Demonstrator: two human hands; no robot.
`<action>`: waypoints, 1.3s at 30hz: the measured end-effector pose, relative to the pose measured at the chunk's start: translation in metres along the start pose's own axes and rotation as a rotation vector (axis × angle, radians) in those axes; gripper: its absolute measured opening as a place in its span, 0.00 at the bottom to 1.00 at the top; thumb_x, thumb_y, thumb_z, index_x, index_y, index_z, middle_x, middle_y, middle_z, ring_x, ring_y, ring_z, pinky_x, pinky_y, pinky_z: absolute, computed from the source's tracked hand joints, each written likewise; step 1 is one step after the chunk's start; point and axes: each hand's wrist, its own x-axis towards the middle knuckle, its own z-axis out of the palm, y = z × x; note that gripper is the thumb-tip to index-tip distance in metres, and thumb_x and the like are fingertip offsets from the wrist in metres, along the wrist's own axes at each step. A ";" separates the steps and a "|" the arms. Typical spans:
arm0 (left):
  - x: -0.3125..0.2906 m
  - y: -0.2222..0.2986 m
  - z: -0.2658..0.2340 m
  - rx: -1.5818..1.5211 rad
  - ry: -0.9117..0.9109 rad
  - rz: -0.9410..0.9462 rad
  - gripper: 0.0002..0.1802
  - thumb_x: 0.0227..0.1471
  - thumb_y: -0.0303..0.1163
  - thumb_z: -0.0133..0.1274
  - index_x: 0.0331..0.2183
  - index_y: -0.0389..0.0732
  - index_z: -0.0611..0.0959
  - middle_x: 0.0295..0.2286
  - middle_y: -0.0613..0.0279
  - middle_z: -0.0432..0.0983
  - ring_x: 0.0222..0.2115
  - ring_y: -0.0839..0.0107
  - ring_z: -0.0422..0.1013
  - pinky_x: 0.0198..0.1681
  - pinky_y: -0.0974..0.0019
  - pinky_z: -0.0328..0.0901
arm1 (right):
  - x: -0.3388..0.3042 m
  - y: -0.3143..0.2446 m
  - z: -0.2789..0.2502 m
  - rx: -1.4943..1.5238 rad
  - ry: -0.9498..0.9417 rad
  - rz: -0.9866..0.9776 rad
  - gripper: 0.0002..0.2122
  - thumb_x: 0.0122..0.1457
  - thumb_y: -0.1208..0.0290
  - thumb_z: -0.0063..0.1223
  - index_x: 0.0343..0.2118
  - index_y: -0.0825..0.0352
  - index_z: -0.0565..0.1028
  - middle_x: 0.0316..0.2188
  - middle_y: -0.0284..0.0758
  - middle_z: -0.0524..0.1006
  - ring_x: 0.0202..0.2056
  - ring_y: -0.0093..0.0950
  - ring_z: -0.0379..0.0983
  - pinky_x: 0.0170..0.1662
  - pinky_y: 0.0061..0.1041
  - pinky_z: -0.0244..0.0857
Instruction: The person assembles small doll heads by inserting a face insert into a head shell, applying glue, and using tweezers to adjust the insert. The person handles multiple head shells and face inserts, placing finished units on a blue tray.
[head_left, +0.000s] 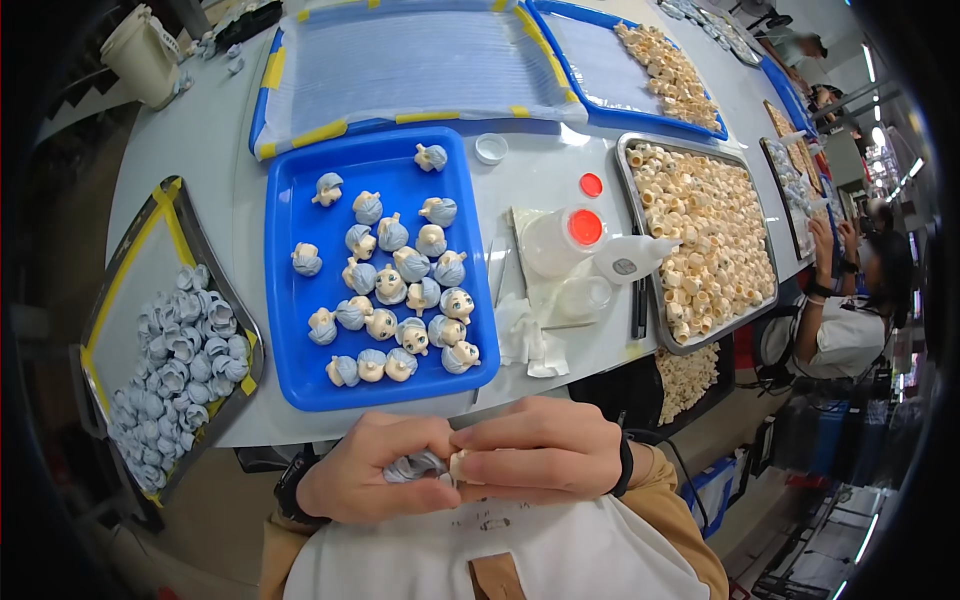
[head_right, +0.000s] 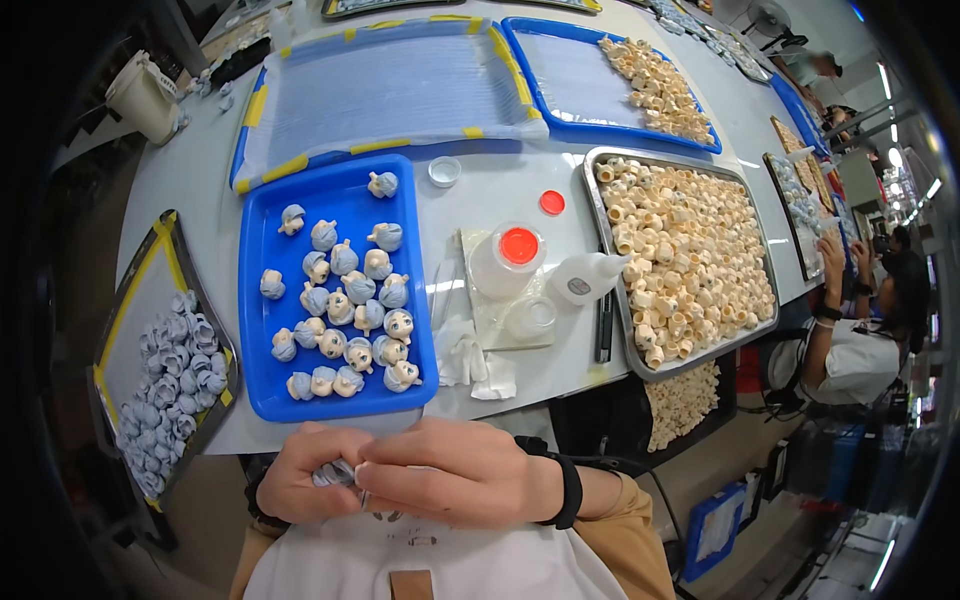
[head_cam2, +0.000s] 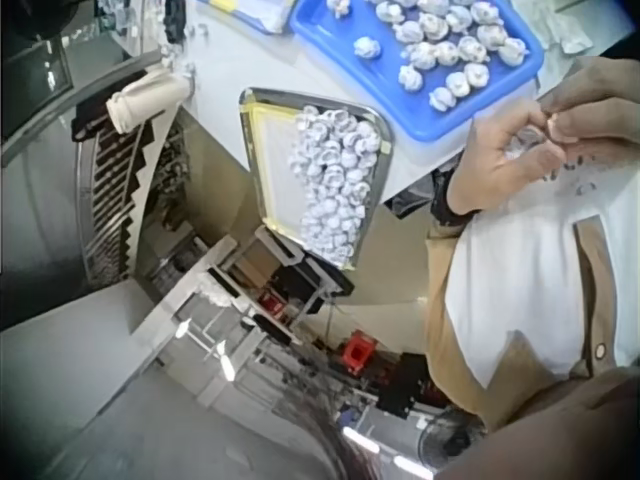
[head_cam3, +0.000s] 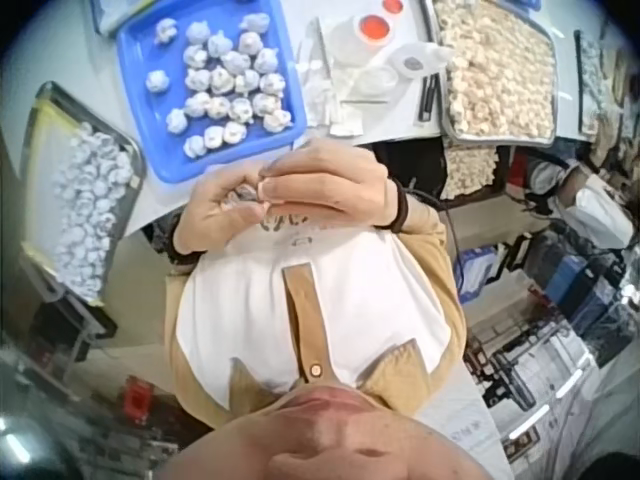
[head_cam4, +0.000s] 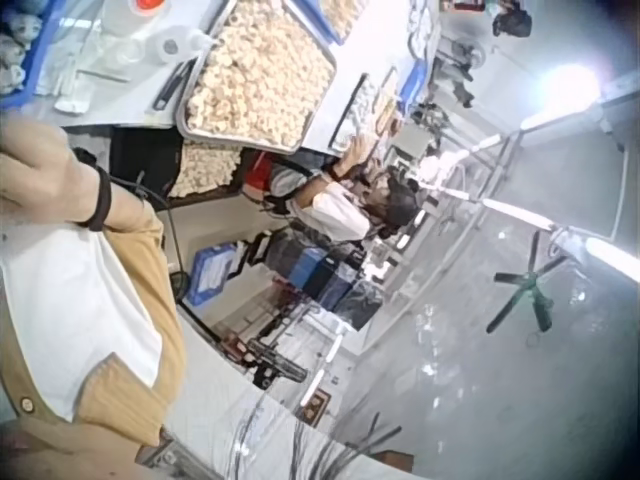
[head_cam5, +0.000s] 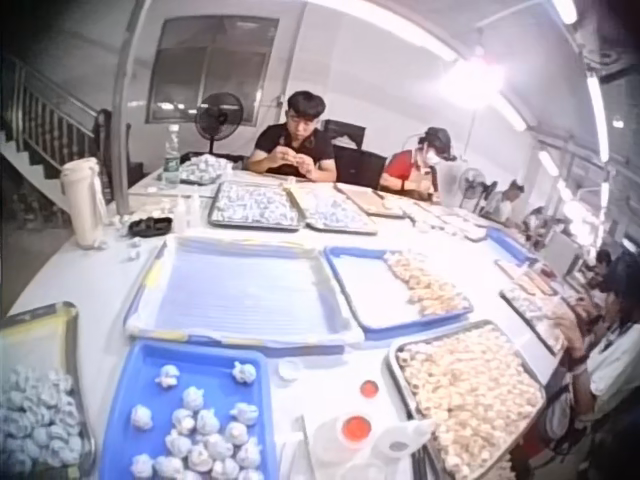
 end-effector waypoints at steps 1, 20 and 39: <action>0.001 0.002 0.000 0.034 0.023 -0.009 0.08 0.51 0.31 0.51 0.29 0.36 0.75 0.24 0.62 0.72 0.25 0.73 0.67 0.29 0.71 0.61 | 0.002 0.000 -0.002 -0.024 -0.024 -0.001 0.16 0.41 0.80 0.64 0.37 0.72 0.76 0.32 0.43 0.75 0.27 0.28 0.73 0.27 0.20 0.68; 0.001 0.001 0.001 -0.464 0.336 -0.160 0.27 0.55 0.41 0.37 0.49 0.30 0.66 0.19 0.63 0.66 0.16 0.82 0.58 0.18 0.78 0.52 | -0.019 -0.001 -0.076 -0.753 0.387 0.462 0.13 0.44 0.85 0.54 0.36 0.74 0.74 0.31 0.39 0.73 0.30 0.26 0.68 0.36 0.21 0.62; -0.003 -0.001 0.002 -0.456 0.312 -0.117 0.30 0.55 0.44 0.44 0.51 0.30 0.64 0.30 0.59 0.70 0.21 0.85 0.59 0.24 0.81 0.55 | -0.005 0.015 -0.076 -0.925 0.068 0.415 0.13 0.41 0.81 0.59 0.33 0.68 0.75 0.27 0.36 0.72 0.29 0.33 0.67 0.32 0.27 0.61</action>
